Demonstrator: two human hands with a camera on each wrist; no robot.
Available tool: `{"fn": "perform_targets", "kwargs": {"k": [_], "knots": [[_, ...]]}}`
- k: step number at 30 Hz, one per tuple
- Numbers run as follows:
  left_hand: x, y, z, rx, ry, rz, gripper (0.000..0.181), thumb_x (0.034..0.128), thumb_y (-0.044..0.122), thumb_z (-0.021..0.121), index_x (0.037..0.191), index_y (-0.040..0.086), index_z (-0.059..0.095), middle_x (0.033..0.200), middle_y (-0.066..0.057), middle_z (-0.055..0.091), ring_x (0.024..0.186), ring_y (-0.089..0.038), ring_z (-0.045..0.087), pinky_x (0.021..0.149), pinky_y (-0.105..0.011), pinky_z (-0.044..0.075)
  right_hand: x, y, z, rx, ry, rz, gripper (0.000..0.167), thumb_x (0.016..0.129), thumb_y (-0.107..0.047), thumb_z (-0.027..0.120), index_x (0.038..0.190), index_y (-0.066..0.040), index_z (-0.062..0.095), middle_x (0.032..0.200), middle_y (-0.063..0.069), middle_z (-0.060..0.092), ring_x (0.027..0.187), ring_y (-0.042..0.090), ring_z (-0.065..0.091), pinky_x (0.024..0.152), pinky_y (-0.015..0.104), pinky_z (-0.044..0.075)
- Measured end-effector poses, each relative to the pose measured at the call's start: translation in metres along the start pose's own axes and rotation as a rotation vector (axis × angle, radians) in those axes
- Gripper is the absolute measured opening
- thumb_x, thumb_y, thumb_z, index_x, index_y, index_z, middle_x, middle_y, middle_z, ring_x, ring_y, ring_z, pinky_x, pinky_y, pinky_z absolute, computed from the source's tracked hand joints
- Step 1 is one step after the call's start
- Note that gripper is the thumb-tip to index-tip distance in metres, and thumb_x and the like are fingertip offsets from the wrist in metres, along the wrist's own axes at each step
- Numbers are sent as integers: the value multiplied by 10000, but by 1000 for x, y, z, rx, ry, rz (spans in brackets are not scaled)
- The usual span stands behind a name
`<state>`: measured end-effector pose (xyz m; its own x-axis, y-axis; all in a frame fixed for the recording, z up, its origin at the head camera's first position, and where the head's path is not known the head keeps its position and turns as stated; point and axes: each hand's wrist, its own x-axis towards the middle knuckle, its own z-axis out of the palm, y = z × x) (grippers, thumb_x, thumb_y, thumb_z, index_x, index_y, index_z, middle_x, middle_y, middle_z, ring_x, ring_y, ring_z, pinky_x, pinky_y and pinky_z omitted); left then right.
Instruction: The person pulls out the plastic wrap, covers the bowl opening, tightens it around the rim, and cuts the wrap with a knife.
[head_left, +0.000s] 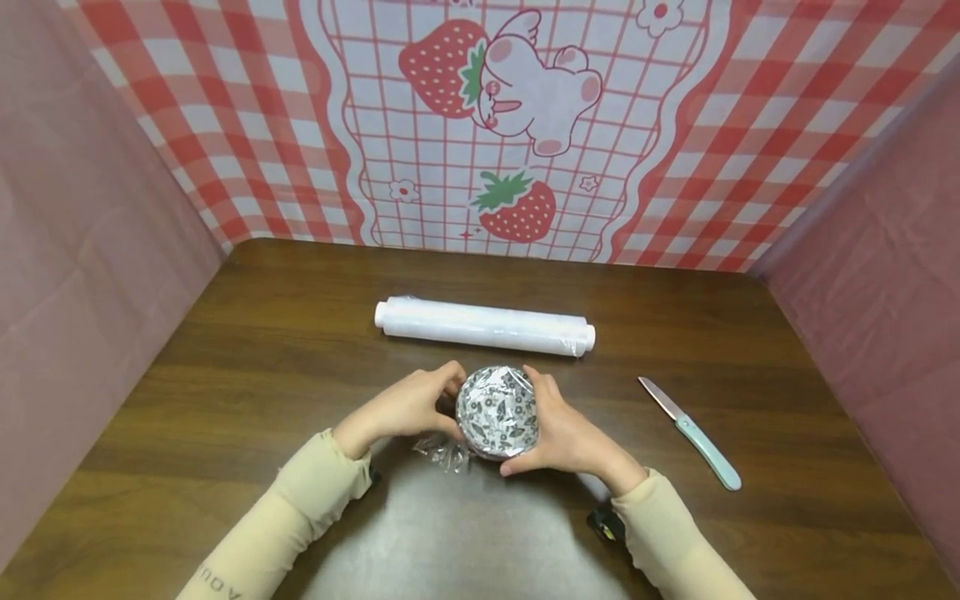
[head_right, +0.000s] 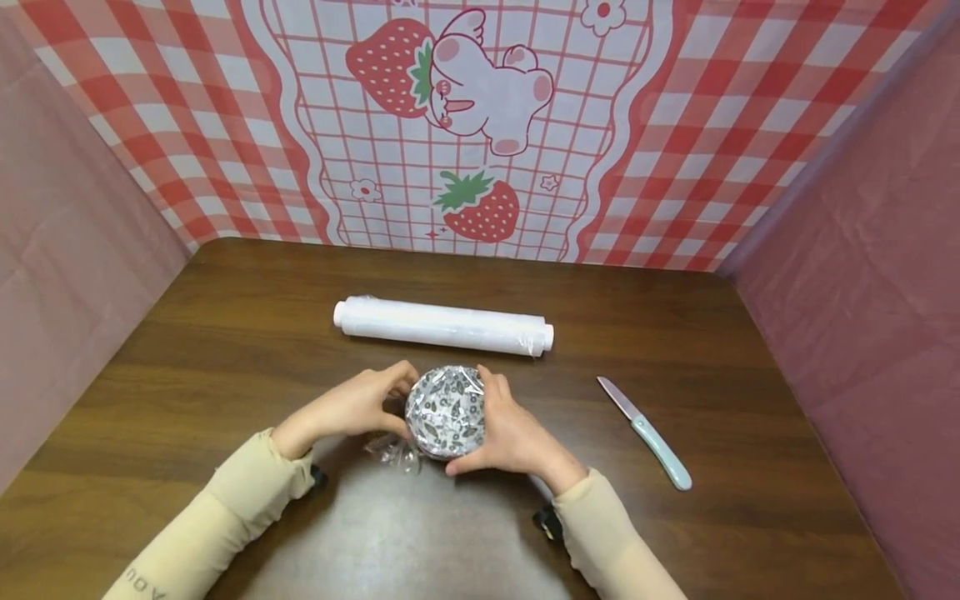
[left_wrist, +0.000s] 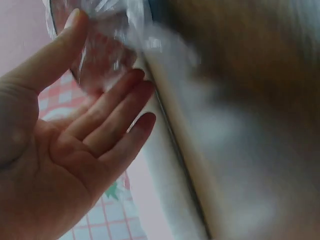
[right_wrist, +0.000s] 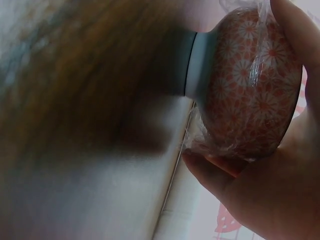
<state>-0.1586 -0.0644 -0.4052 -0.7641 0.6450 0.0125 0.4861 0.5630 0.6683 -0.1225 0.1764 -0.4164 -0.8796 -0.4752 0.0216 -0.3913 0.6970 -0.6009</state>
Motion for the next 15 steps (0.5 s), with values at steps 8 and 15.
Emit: {"fn": "perform_targets", "kwargs": {"k": [8, 15], "knots": [[3, -4, -12, 49, -36, 18, 393, 673, 229, 782, 1005, 135, 593, 990, -18, 679, 933, -170, 633, 865, -333, 483, 0, 0, 1, 3, -17, 4, 1272, 471, -434, 868, 1395, 34, 131, 1311, 217, 308, 1138, 300, 458, 967, 422, 409], [-4, 2, -6, 64, 5, 8, 337, 797, 88, 654, 1118, 48, 561, 1068, -91, 651, 991, -218, 617, 883, -355, 478, 0, -2, 0, 8, -21, 17, 1275, 472, -432, 869, 1402, 25, 127, 1310, 213, 307, 1132, 301, 462, 961, 422, 413]]}}
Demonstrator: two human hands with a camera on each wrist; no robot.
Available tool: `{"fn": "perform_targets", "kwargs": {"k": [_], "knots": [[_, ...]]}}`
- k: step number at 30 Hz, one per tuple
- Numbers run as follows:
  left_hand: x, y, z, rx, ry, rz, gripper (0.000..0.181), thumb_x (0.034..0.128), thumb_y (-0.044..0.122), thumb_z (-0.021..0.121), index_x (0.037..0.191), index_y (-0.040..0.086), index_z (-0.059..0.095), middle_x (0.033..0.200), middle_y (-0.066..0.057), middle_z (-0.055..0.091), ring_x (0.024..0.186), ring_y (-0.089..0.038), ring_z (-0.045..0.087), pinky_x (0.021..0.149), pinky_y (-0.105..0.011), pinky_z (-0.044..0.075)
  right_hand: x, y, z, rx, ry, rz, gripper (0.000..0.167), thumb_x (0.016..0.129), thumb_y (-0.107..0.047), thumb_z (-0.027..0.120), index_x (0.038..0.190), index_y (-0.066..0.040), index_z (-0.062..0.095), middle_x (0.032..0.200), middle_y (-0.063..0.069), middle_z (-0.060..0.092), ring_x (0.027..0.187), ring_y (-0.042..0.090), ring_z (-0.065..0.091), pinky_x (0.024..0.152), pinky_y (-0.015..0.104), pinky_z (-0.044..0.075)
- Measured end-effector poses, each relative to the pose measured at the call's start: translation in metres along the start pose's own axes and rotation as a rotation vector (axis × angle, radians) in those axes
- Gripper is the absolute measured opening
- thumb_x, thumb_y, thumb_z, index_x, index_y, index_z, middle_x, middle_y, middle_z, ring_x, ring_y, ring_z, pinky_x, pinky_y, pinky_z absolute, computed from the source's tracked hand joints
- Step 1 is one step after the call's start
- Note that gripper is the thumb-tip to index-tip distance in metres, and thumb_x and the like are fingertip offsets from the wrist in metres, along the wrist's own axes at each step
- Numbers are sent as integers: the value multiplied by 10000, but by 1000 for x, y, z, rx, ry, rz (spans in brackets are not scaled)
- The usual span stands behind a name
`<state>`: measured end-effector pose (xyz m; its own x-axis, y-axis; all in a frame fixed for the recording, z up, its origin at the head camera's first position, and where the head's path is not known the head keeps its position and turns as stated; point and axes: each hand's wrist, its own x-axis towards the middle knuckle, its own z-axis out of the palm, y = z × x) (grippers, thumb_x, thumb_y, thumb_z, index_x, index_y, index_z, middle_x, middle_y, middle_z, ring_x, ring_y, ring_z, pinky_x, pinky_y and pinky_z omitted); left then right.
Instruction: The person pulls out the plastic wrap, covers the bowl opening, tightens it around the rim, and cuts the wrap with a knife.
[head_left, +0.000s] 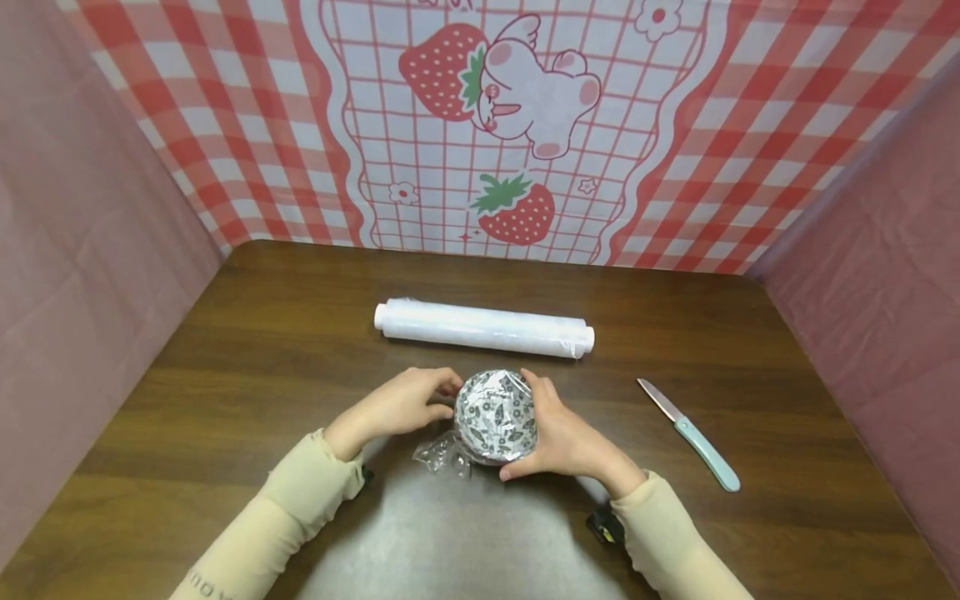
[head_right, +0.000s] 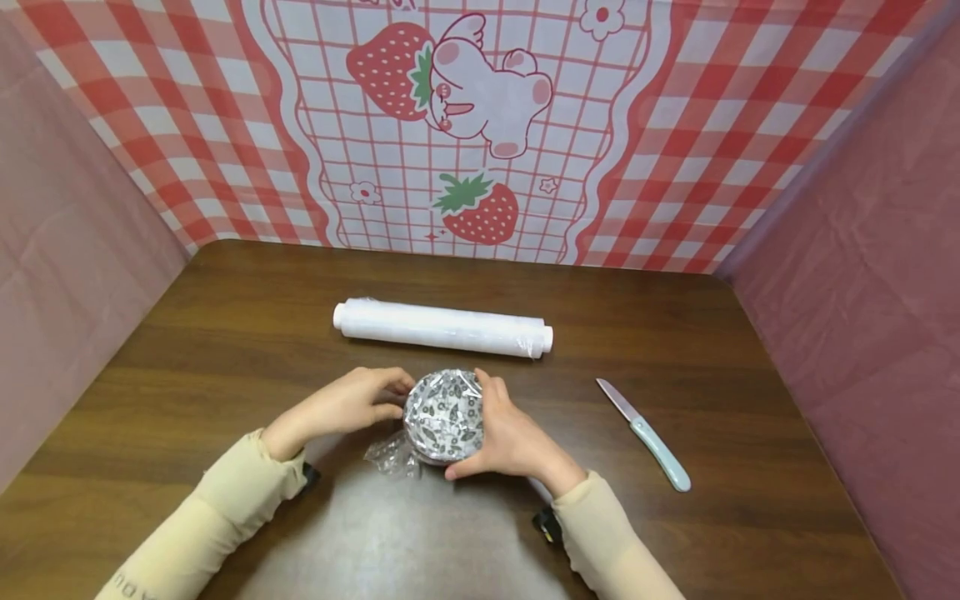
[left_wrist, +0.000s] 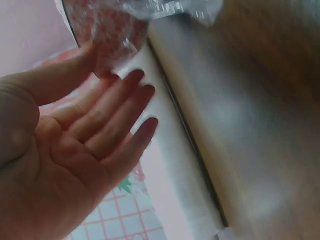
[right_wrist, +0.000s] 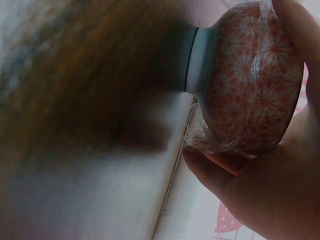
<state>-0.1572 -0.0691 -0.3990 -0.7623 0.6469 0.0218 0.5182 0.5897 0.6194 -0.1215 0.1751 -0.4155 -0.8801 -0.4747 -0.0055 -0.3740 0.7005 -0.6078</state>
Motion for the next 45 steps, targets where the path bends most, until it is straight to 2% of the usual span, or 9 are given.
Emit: {"fn": "perform_targets", "kwargs": {"k": [4, 7, 9, 12, 17, 22, 31, 36, 45], "knots": [[-10, 6, 7, -5, -44, 11, 673, 769, 23, 590, 1366, -50, 287, 1295, -194, 492, 1194, -275, 480, 1015, -404, 369, -1, 0, 0, -3, -4, 10, 1279, 474, -432, 868, 1406, 22, 119, 1315, 215, 303, 1133, 309, 463, 962, 428, 412], [-14, 11, 17, -19, -96, 5, 993, 707, 128, 700, 1419, -69, 36, 1404, -266, 313, 1281, -319, 356, 1069, -417, 284, -2, 0, 0, -7, -5, 15, 1279, 478, -434, 866, 1408, 19, 115, 1322, 215, 300, 1135, 309, 463, 961, 426, 413], [-15, 14, 26, 3, -97, -19, 1157, 656, 266, 781, 1414, -72, -24, 1421, -296, 251, 1287, -354, 334, 1064, -440, 285, -2, 0, 0, -7, -5, 17, 1279, 479, -435, 865, 1409, 18, 114, 1326, 214, 298, 1135, 309, 464, 958, 424, 416], [-14, 18, 40, 62, -42, -80, 1272, 584, 414, 821, 1420, -56, -14, 1409, -296, 277, 1252, -379, 377, 1030, -470, 327, -2, 0, 1, -4, -6, 17, 1280, 485, -443, 861, 1411, 20, 107, 1338, 224, 288, 1141, 311, 459, 957, 423, 416], [-10, 23, 48, 150, 59, -103, 1147, 616, 343, 814, 1403, -75, 92, 1314, -299, 414, 1139, -385, 489, 953, -482, 404, -1, 1, 1, 3, 2, 4, 1280, 490, -434, 862, 1405, 40, 103, 1348, 247, 275, 1164, 321, 440, 975, 425, 401], [-9, 22, 46, 188, 92, -86, 987, 646, 194, 765, 1379, -76, 161, 1168, -276, 545, 1007, -356, 572, 876, -446, 465, 0, 0, 1, -2, -1, 5, 1273, 485, -420, 867, 1405, 32, 113, 1325, 221, 296, 1150, 308, 449, 972, 417, 405], [-8, 20, 40, 146, 77, -104, 959, 650, 99, 730, 1395, -88, 155, 1164, -273, 557, 1012, -353, 577, 896, -463, 450, 0, 0, 1, -3, -8, 7, 1274, 479, -428, 867, 1407, 21, 119, 1303, 196, 314, 1123, 292, 465, 957, 412, 419], [-8, 18, 41, 120, 85, -94, 927, 641, 31, 711, 1391, -74, 177, 1155, -266, 562, 966, -349, 593, 852, -425, 482, 0, -1, 1, -1, -4, -3, 1271, 474, -424, 870, 1405, 23, 130, 1292, 196, 327, 1115, 289, 471, 955, 412, 420], [-7, 17, 38, 47, 72, -86, 791, 666, -67, 571, 1376, -33, 225, 1190, -257, 547, 1001, -342, 586, 863, -415, 479, -2, -3, 1, -6, 0, -12, 1266, 469, -416, 873, 1401, 29, 141, 1285, 191, 340, 1104, 283, 483, 942, 409, 431]]}}
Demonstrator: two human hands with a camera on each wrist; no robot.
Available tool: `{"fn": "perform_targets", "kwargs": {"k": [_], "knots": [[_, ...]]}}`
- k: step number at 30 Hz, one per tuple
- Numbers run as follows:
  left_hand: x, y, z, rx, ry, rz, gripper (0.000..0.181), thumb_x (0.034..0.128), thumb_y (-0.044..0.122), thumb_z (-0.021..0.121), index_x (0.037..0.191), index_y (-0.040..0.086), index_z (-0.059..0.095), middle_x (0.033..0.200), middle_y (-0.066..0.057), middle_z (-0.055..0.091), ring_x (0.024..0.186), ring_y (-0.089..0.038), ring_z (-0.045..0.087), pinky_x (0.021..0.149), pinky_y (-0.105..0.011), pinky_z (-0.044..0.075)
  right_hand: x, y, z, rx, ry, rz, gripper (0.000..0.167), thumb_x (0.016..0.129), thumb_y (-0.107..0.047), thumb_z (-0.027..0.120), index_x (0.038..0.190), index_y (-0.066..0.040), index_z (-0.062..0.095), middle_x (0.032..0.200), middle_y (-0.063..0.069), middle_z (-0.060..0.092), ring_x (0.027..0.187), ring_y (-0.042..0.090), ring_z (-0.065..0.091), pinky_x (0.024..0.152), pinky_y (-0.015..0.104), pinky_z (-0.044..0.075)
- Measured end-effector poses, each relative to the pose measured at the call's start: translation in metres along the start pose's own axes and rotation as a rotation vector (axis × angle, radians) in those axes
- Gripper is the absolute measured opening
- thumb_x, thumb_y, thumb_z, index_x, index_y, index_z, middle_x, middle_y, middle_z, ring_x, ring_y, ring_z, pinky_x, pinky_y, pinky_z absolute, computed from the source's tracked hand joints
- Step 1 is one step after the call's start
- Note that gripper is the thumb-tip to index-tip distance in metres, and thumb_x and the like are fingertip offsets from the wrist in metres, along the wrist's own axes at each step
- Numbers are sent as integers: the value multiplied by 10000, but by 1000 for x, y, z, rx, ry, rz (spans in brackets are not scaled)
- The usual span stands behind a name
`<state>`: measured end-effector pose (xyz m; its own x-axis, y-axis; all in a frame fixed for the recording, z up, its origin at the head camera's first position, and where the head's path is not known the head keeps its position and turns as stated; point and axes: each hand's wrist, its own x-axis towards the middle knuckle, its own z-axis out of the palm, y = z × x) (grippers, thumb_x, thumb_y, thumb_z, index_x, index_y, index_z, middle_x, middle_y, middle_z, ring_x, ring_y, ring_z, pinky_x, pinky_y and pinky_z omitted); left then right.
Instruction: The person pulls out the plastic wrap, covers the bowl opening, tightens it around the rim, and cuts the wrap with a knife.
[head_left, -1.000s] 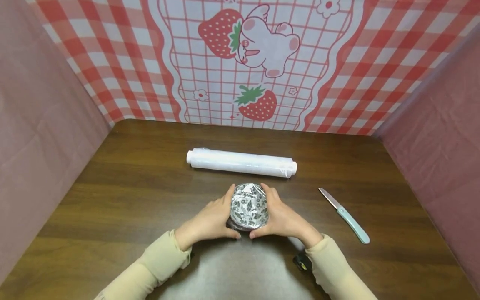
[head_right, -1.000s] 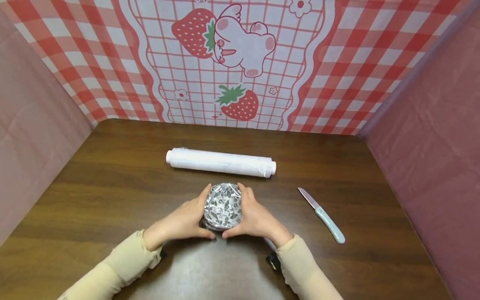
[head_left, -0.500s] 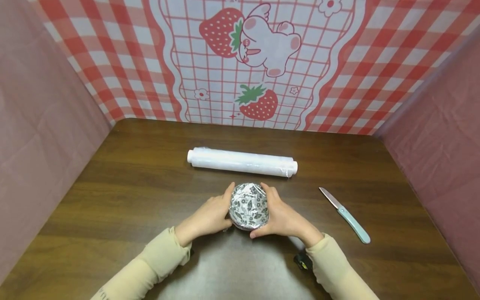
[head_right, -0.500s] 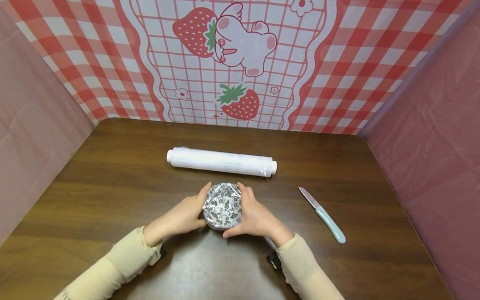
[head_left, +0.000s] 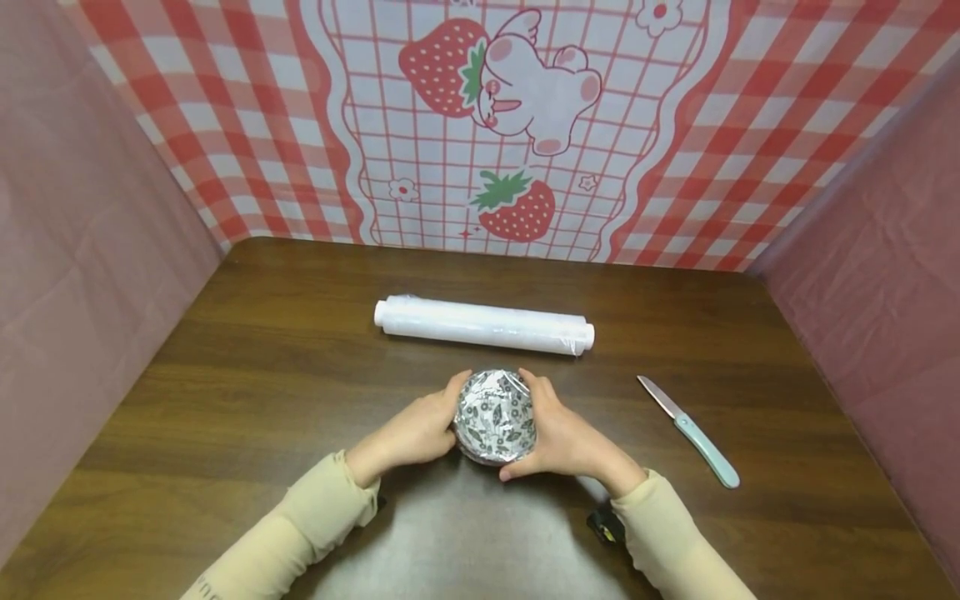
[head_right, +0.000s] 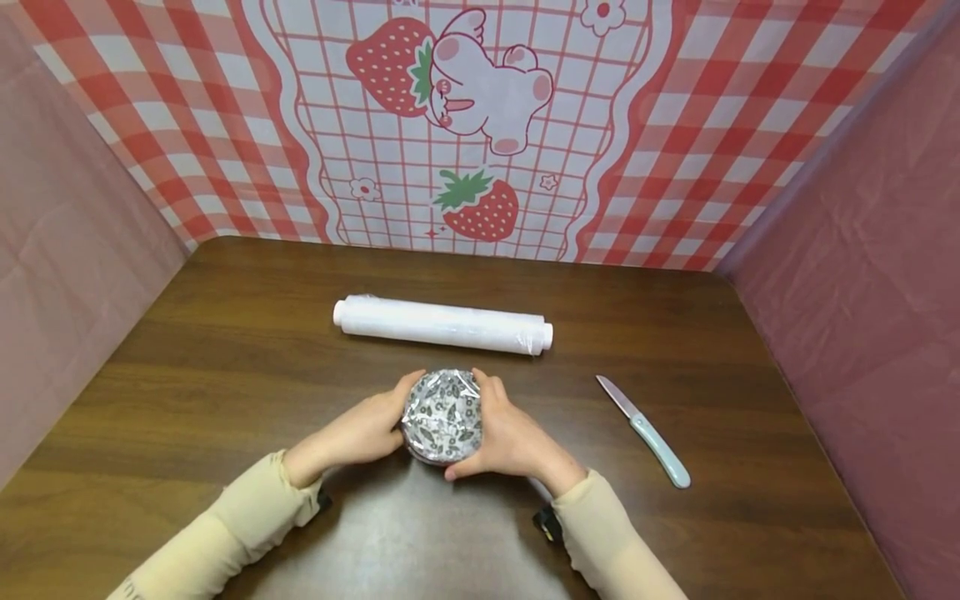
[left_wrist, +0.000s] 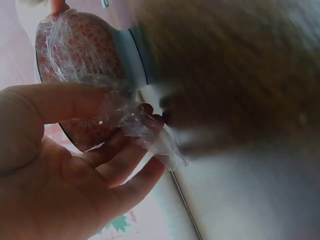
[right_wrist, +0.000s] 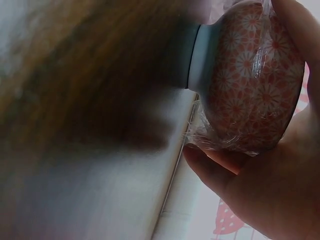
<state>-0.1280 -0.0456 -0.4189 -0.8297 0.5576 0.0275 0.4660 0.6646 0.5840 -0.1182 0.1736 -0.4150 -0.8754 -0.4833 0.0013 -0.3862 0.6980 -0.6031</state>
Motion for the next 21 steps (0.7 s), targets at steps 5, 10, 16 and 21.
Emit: {"fn": "perform_targets", "kwargs": {"k": [5, 10, 16, 21], "knots": [[2, -3, -2, -60, -21, 9, 733, 721, -28, 555, 1376, -21, 225, 1198, -248, 545, 1012, -336, 583, 875, -421, 471, 0, 0, -1, 4, -7, 5, 1266, 474, -413, 872, 1402, 31, 135, 1304, 195, 327, 1123, 291, 473, 955, 415, 420], [5, -6, -5, -119, -85, -31, 753, 769, 22, 548, 1417, 30, 165, 1110, -256, 591, 884, -291, 618, 812, -404, 491, -1, 3, -5, 27, -15, -11, 1246, 493, -373, 874, 1403, 38, 129, 1313, 193, 323, 1172, 292, 434, 998, 426, 376], [6, -10, -9, -143, -188, -147, 761, 801, 100, 532, 1435, 10, 122, 951, -203, 646, 792, -219, 610, 756, -376, 481, -2, 7, -9, 62, -36, -30, 1207, 525, -325, 871, 1405, 38, 130, 1364, 213, 313, 1230, 298, 391, 1029, 448, 331], [5, -17, -14, -226, -215, -194, 811, 798, 139, 550, 1427, -29, 67, 739, -84, 610, 610, -134, 536, 601, -311, 463, -3, 10, -10, 75, -65, -23, 1194, 546, -311, 865, 1409, 21, 111, 1385, 231, 330, 1247, 301, 389, 1035, 456, 319]]}}
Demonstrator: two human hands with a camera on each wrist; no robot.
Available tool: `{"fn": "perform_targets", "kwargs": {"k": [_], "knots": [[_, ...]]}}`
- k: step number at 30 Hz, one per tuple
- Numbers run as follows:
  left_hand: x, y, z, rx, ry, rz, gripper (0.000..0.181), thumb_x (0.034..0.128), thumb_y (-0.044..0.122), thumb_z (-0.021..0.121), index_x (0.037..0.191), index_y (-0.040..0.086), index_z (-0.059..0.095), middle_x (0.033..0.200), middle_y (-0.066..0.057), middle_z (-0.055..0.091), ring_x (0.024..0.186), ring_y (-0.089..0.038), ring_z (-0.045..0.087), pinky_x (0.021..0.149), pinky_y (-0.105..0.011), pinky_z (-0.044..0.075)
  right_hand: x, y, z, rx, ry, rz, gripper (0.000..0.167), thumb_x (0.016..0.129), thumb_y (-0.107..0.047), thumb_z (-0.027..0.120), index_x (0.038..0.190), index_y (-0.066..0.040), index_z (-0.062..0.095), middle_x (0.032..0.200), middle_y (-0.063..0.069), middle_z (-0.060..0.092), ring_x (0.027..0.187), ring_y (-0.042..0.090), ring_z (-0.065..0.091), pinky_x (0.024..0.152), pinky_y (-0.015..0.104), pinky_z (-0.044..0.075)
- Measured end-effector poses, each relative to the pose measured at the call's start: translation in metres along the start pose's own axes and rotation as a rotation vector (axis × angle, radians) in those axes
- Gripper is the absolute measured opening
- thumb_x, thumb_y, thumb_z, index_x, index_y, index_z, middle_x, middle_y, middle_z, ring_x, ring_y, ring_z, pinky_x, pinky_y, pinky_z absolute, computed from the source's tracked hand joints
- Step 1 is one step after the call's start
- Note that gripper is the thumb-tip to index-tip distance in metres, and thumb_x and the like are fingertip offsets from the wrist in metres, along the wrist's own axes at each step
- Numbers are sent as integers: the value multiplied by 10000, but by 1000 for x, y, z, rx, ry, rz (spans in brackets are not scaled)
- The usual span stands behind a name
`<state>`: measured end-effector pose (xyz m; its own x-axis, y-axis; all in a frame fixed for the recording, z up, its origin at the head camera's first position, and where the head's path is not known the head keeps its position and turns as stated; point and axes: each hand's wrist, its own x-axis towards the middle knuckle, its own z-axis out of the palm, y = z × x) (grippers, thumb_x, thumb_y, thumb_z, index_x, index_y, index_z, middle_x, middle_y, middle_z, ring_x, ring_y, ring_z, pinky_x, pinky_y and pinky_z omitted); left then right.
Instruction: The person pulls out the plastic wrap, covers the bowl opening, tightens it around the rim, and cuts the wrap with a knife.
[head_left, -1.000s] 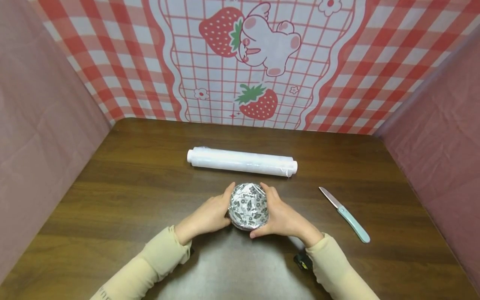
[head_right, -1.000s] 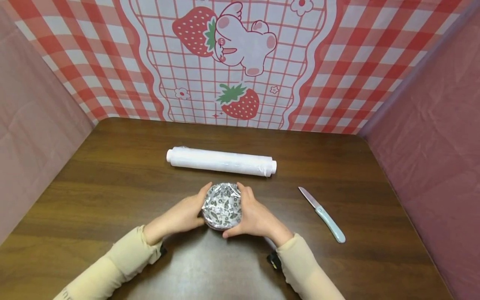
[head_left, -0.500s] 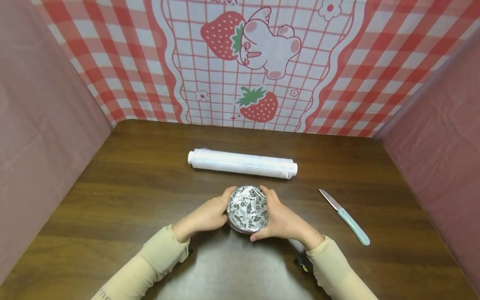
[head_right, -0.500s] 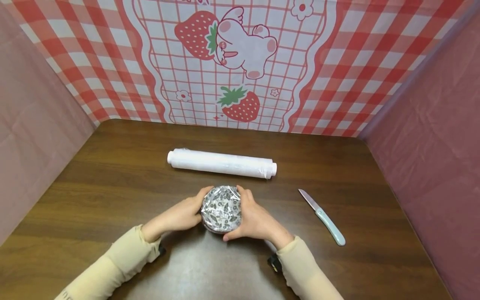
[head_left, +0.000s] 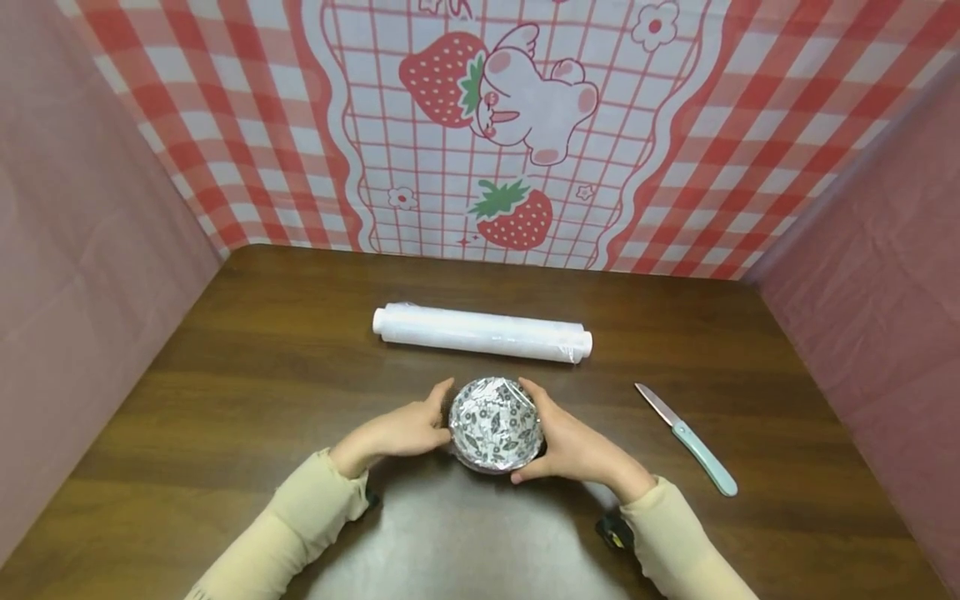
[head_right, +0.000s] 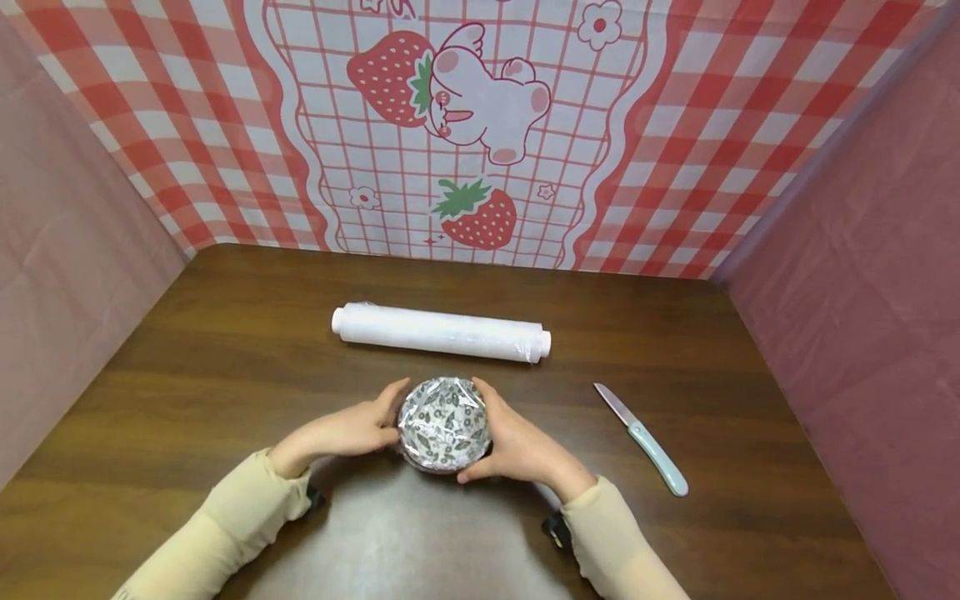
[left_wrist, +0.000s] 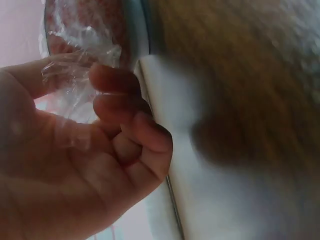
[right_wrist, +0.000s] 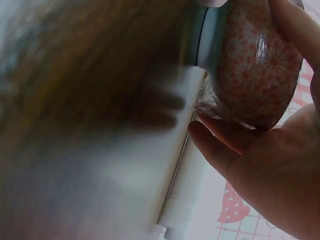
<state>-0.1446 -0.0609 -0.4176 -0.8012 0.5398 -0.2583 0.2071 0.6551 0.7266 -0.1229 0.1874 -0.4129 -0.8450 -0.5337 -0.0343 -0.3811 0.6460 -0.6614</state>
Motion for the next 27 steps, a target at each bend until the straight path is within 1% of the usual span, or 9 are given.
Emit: {"fn": "perform_targets", "kwargs": {"k": [3, 5, 8, 15, 17, 20, 22, 24, 27], "knots": [[-1, -4, -5, -74, 51, 34, 823, 787, 104, 574, 1422, -27, 68, 696, -31, 559, 587, -106, 483, 568, -264, 433, -1, 2, -1, 2, -10, 13, 1185, 553, -285, 865, 1417, -7, 103, 1396, 218, 327, 1260, 291, 376, 1046, 442, 309], [-2, -5, -9, -116, 96, 68, 809, 785, 82, 592, 1415, -30, 98, 710, -18, 567, 617, -93, 500, 612, -251, 445, -2, 2, -3, -1, -13, 14, 1173, 560, -273, 864, 1417, -16, 106, 1396, 208, 332, 1260, 287, 377, 1045, 440, 310], [-3, -4, -11, -192, 152, 91, 783, 783, 58, 612, 1408, -26, 148, 749, -30, 582, 641, -97, 540, 648, -257, 475, -3, 3, -6, -7, -15, 5, 1158, 567, -268, 861, 1412, -6, 113, 1389, 205, 344, 1252, 288, 388, 1038, 446, 317], [1, 1, -8, -336, 284, 29, 734, 774, 5, 626, 1394, -7, 232, 830, -88, 621, 717, -135, 604, 689, -258, 502, -3, 3, -4, -3, -17, 3, 1151, 565, -277, 861, 1407, -10, 124, 1369, 207, 370, 1236, 276, 409, 1035, 432, 326], [0, 2, -8, -369, 292, 13, 720, 776, -5, 622, 1388, -9, 243, 851, -110, 631, 748, -160, 619, 729, -285, 503, -3, 3, -3, 1, -24, -2, 1144, 566, -287, 859, 1405, -15, 130, 1366, 201, 373, 1233, 273, 411, 1033, 434, 329], [-1, 3, -9, -416, 276, -3, 709, 777, -12, 613, 1384, -15, 248, 903, -142, 627, 803, -196, 626, 796, -331, 497, -2, 3, -3, 9, -35, -10, 1140, 563, -296, 859, 1402, -26, 137, 1361, 187, 379, 1229, 266, 415, 1029, 434, 334], [-2, 4, -9, -414, 281, -16, 688, 784, 2, 611, 1380, -8, 269, 941, -145, 624, 842, -208, 622, 831, -353, 486, -2, 4, -2, 11, -36, -19, 1134, 563, -298, 859, 1398, -28, 141, 1359, 185, 378, 1224, 269, 419, 1025, 439, 337], [-4, 6, -11, -384, 304, -26, 639, 791, 25, 614, 1360, 5, 323, 967, -132, 623, 867, -207, 615, 836, -356, 484, -2, 4, -2, 17, -36, -18, 1135, 561, -289, 861, 1399, -30, 142, 1361, 187, 375, 1224, 271, 419, 1027, 439, 336], [-9, 6, -14, -281, 334, -17, 481, 803, 67, 618, 1256, 17, 464, 971, -101, 627, 873, -194, 605, 813, -347, 484, -1, 4, -2, 16, -33, -16, 1136, 562, -289, 861, 1398, -24, 139, 1363, 191, 372, 1222, 275, 421, 1023, 446, 338]]}}
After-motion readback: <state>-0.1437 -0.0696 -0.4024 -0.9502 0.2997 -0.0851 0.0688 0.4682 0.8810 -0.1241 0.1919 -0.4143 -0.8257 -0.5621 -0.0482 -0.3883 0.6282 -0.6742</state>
